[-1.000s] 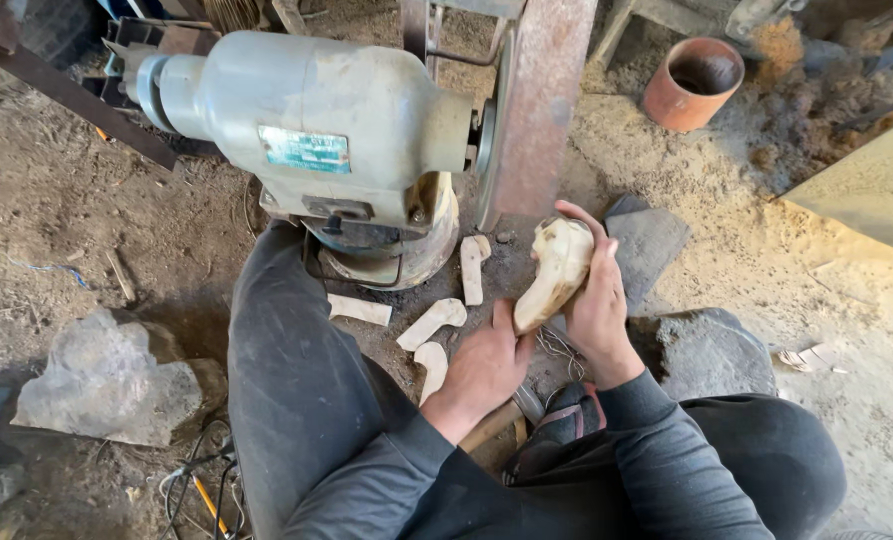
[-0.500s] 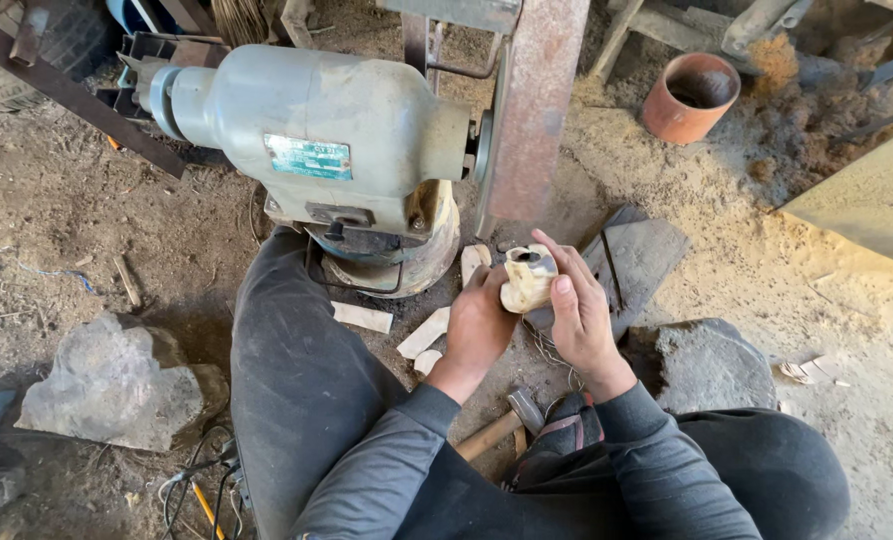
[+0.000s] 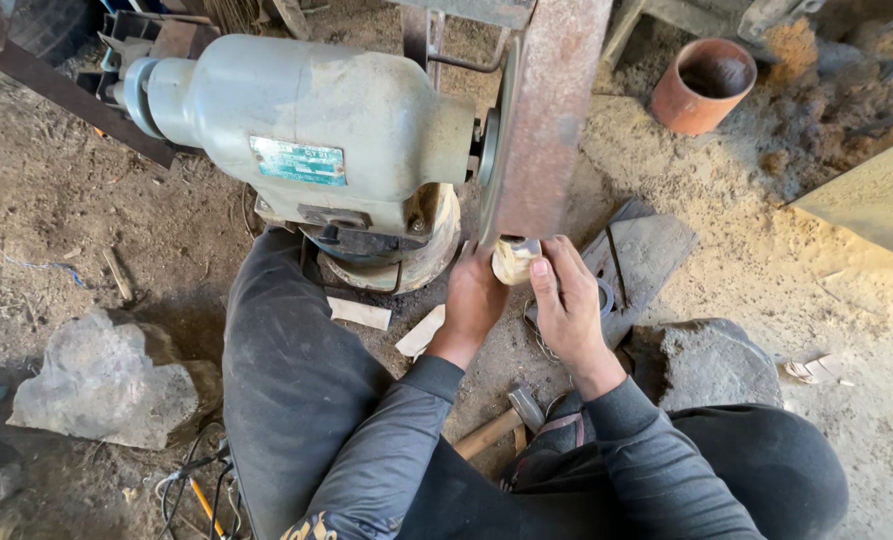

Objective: The person sits on the floor and uses a bench grinder to smooth and shape a small curved wooden piece. They repeatedly press the wood against the spinning wheel, rotate it to work different edges, and inspect the surface between passes.

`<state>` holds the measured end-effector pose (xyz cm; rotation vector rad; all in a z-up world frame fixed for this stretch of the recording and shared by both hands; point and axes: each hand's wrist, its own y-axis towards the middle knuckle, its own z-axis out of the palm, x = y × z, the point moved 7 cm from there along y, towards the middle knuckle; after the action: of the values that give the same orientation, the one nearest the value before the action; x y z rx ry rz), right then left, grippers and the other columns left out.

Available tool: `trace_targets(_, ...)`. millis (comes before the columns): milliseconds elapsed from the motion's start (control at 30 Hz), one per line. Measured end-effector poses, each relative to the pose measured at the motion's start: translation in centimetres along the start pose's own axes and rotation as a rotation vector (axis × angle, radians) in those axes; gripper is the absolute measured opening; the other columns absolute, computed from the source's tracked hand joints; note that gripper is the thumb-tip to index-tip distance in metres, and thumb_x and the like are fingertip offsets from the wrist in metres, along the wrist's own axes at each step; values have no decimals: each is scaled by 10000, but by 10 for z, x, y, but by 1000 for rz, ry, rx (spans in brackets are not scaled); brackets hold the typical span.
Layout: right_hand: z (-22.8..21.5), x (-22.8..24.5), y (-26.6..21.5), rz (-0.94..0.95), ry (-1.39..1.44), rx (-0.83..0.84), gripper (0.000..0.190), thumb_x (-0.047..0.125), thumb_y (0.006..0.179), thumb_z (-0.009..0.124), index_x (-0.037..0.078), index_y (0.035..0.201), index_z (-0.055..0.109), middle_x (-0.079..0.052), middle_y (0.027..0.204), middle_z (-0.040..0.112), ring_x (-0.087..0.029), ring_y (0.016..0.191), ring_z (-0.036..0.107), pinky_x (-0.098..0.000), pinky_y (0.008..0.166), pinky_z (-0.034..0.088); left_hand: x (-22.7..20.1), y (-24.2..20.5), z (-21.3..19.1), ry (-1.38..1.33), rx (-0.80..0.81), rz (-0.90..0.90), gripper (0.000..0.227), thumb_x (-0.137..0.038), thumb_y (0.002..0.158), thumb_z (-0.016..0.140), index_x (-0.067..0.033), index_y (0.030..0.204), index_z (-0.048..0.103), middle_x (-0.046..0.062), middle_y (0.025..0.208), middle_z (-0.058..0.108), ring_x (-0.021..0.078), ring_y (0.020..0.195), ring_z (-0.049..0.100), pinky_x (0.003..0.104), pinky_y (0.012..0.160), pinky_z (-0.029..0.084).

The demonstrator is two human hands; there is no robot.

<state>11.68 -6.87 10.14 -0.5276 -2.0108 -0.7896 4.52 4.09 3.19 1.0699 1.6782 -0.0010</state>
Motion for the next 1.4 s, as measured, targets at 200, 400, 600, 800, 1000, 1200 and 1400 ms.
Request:
trace_targets(200,-2,4,5,-114,-74,-35,288,232,1122,522,-43,1105,608,-208,1036,579,-351,898,601,-393,807,501,-3,-5,13,-27,60,21,210,51,855,647,-14,1054,663,199,957,720,407,887,688,466,780,560)
trace_targets(400,-3,6,14,-92,-89,-11,372,276,1114,478,-61,1189,617,-256,1109,622,-412,962,650,-428,819,526,-22,-14,23,-84,139,42,209,51,842,648,3,1043,674,204,958,728,366,894,725,415,792,594)
trace_targets(600,-5,17,21,-92,-149,-8,331,250,1115,483,-40,1172,632,-276,1125,621,-474,992,636,-463,838,535,-24,-28,28,-242,206,-165,214,63,829,609,30,1026,686,240,940,737,365,872,750,423,780,609)
trace_targets(800,-6,20,23,-57,-224,18,271,219,1077,505,-6,1100,655,-263,1033,637,-483,917,635,-486,764,529,-25,-39,32,-268,319,-425,201,-31,844,620,30,1007,719,253,911,741,350,871,769,407,745,602)
trace_targets(1000,-8,20,25,-47,-178,24,215,184,1060,522,-11,1039,611,-268,1022,630,-477,932,627,-470,779,529,-38,-45,22,-398,377,-620,240,-166,838,723,35,969,732,173,834,778,208,820,775,348,702,591)
trace_targets(1200,-7,20,34,-56,-70,81,243,143,1003,516,-25,1143,620,-235,1002,653,-405,890,667,-420,789,531,-48,-47,16,-582,394,-734,156,-136,834,689,17,809,674,37,655,657,111,601,621,305,540,482)
trace_targets(1400,0,6,41,71,59,103,267,159,991,511,9,1170,640,-154,1023,714,-243,915,719,-355,821,569,-56,-41,8,-614,474,-710,151,-136,860,656,-25,761,629,-15,626,583,75,560,535,270,508,422)
